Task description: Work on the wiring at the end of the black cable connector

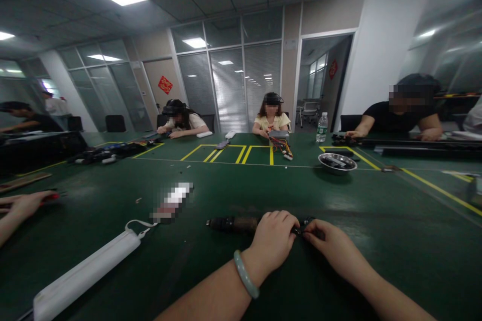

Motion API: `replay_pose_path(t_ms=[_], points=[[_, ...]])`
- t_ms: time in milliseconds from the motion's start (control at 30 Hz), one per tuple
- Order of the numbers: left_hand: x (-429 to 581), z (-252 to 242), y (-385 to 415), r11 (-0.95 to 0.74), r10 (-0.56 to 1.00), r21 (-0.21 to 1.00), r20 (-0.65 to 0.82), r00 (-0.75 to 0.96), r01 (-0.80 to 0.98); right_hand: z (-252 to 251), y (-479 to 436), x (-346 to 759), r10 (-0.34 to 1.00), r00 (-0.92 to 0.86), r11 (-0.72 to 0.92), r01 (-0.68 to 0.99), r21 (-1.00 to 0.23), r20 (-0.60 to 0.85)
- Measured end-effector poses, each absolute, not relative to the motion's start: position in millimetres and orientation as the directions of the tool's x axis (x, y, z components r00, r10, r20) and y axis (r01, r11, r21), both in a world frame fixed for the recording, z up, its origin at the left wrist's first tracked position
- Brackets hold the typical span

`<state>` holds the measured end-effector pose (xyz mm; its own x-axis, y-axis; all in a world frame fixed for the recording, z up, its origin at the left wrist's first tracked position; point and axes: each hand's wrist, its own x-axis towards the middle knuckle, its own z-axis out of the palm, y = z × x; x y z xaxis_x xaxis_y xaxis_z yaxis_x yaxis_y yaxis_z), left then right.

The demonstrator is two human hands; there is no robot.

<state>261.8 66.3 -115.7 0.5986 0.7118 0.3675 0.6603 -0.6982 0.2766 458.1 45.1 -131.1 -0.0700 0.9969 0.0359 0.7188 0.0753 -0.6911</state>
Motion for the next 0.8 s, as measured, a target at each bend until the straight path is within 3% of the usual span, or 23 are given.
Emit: replay_pose_path(t_ms=[300,800], points=[[262.7,-112.4,64.5,-0.681,0.729,0.275,0.337,0.596,0.678,-128.3,42.5,457.2,0.999,-0.047,0.05,0.726,-0.686,0.023],[264.9,-112.0,66.5,-0.696,0.717,0.266,0.325,0.617,0.667,-128.5,40.1,452.6,0.989,0.042,0.071,0.709,-0.702,0.143]])
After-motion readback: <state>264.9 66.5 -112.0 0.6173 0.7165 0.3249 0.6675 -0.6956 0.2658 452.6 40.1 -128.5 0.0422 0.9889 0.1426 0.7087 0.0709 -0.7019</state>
